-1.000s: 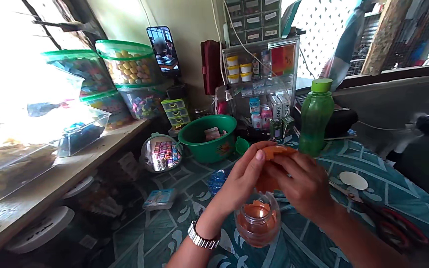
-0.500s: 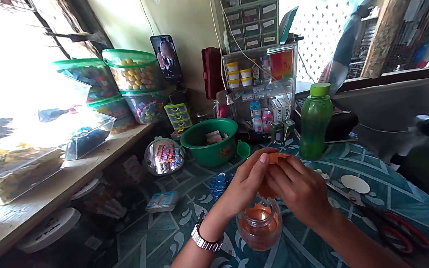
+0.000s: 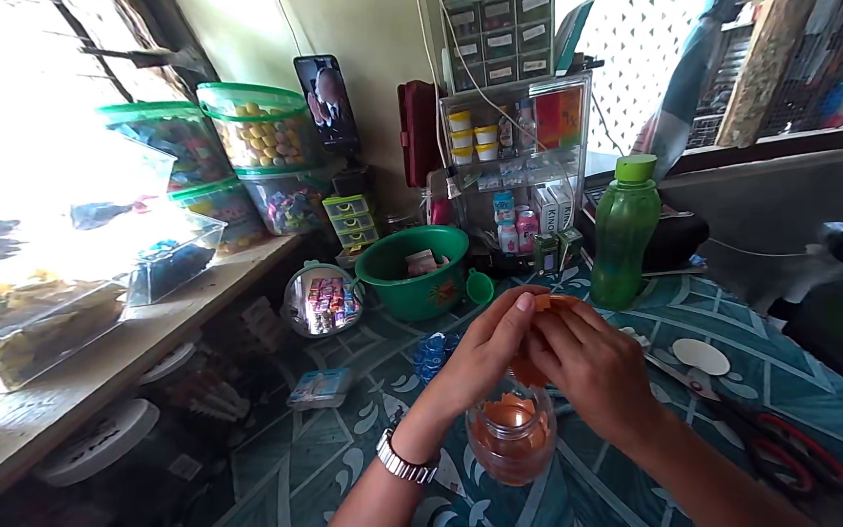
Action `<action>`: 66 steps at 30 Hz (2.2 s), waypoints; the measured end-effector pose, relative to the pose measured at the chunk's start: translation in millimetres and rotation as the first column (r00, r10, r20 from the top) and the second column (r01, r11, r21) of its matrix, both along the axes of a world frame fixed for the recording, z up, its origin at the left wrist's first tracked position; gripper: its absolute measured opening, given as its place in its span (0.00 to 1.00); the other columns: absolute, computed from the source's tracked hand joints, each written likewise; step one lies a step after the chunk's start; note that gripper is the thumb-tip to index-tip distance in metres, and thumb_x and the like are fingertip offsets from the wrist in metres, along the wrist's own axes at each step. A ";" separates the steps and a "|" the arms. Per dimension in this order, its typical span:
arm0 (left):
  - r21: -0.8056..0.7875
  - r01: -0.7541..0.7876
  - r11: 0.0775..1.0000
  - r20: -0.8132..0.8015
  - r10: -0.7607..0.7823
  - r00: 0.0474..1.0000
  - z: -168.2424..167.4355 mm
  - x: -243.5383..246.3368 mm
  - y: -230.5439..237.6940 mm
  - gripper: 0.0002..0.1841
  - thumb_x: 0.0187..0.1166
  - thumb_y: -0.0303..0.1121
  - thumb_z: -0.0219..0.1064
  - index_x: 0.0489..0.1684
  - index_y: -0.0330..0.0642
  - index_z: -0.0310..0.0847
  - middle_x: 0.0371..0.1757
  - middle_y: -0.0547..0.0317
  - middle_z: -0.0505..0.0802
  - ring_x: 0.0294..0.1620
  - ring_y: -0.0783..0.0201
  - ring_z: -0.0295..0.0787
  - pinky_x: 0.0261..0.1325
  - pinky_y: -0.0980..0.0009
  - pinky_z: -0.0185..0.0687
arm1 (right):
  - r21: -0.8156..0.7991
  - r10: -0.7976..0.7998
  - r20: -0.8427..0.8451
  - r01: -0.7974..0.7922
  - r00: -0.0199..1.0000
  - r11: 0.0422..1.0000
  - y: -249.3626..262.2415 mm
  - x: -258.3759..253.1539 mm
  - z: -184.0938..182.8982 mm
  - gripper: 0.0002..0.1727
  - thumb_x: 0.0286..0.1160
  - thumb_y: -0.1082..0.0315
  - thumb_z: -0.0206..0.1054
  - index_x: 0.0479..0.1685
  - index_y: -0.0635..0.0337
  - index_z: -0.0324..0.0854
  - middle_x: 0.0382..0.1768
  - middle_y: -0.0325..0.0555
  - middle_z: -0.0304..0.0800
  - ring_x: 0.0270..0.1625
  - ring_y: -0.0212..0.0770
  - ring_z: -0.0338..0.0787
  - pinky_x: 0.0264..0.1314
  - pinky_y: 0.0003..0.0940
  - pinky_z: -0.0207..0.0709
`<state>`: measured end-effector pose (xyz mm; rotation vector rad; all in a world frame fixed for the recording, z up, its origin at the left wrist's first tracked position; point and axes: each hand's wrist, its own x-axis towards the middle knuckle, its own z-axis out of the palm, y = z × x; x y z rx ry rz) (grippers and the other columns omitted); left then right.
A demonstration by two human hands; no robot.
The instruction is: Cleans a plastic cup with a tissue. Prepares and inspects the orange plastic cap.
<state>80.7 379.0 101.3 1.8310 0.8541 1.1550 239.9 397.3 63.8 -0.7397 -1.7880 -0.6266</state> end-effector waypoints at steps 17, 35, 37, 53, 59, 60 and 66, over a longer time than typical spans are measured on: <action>-0.260 0.166 0.951 0.365 -0.062 0.929 6.0 -2.5 -0.8 0.29 0.94 0.50 0.32 0.59 0.40 0.77 0.49 0.56 0.93 0.52 0.67 0.93 0.58 0.69 0.90 | -0.164 0.115 -0.117 -0.134 0.986 0.977 -6.9 19.3 7.8 0.13 0.78 0.59 0.67 0.42 0.56 0.94 0.27 0.42 0.93 0.27 0.38 0.87 0.29 0.28 0.77; -0.152 0.353 0.923 0.363 -0.280 0.889 8.0 -17.3 -6.4 0.33 0.71 0.68 0.66 0.64 0.51 0.86 0.55 0.64 0.94 0.57 0.71 0.91 0.59 0.74 0.88 | -0.600 0.435 -0.352 -0.557 0.828 0.574 26.2 27.5 3.7 0.14 0.82 0.73 0.60 0.55 0.68 0.88 0.55 0.52 0.92 0.60 0.33 0.89 0.68 0.28 0.79; -0.156 0.363 0.919 0.347 -0.293 0.891 7.4 -18.7 -5.4 0.35 0.71 0.68 0.67 0.66 0.49 0.85 0.57 0.62 0.93 0.59 0.70 0.90 0.61 0.72 0.87 | -0.545 0.348 -0.306 -0.462 0.886 0.699 38.8 33.9 2.1 0.13 0.85 0.70 0.59 0.49 0.65 0.90 0.49 0.49 0.93 0.55 0.38 0.91 0.63 0.37 0.82; -0.025 -0.044 0.999 0.077 0.046 0.996 1.0 -13.9 14.0 0.33 0.90 0.47 0.53 0.90 0.41 0.52 0.61 0.50 0.87 0.55 0.66 0.89 0.61 0.66 0.86 | -0.591 0.532 -0.460 -0.693 0.711 0.414 43.8 45.7 8.4 0.28 0.85 0.53 0.62 0.77 0.61 0.75 0.59 0.39 0.90 0.54 0.22 0.89 0.57 0.19 0.84; 0.200 -0.226 0.953 -0.071 0.244 0.967 -6.5 -9.4 19.1 0.31 0.91 0.46 0.53 0.88 0.36 0.60 0.78 0.41 0.80 0.78 0.58 0.78 0.80 0.60 0.73 | -0.595 0.177 -0.257 -0.299 0.950 0.746 58.4 53.3 -0.7 0.19 0.86 0.58 0.61 0.50 0.64 0.91 0.36 0.47 0.92 0.34 0.28 0.85 0.40 0.26 0.79; 0.281 -0.276 0.919 -0.069 0.306 0.950 -8.6 -10.6 21.1 0.30 0.90 0.45 0.54 0.86 0.36 0.63 0.79 0.41 0.79 0.79 0.56 0.77 0.80 0.59 0.74 | -0.668 0.118 -0.199 -0.222 0.973 0.711 60.5 55.1 -0.5 0.18 0.87 0.58 0.61 0.51 0.65 0.91 0.37 0.52 0.92 0.36 0.38 0.88 0.43 0.39 0.81; 0.686 -0.410 0.601 0.072 0.504 0.860 -6.9 -10.6 23.4 0.16 0.85 0.30 0.60 0.61 0.29 0.85 0.66 0.39 0.87 0.70 0.53 0.83 0.72 0.59 0.79 | -0.889 0.078 0.036 -0.004 0.996 0.458 75.7 48.9 -8.6 0.21 0.88 0.57 0.61 0.61 0.65 0.88 0.50 0.66 0.92 0.55 0.64 0.90 0.62 0.66 0.76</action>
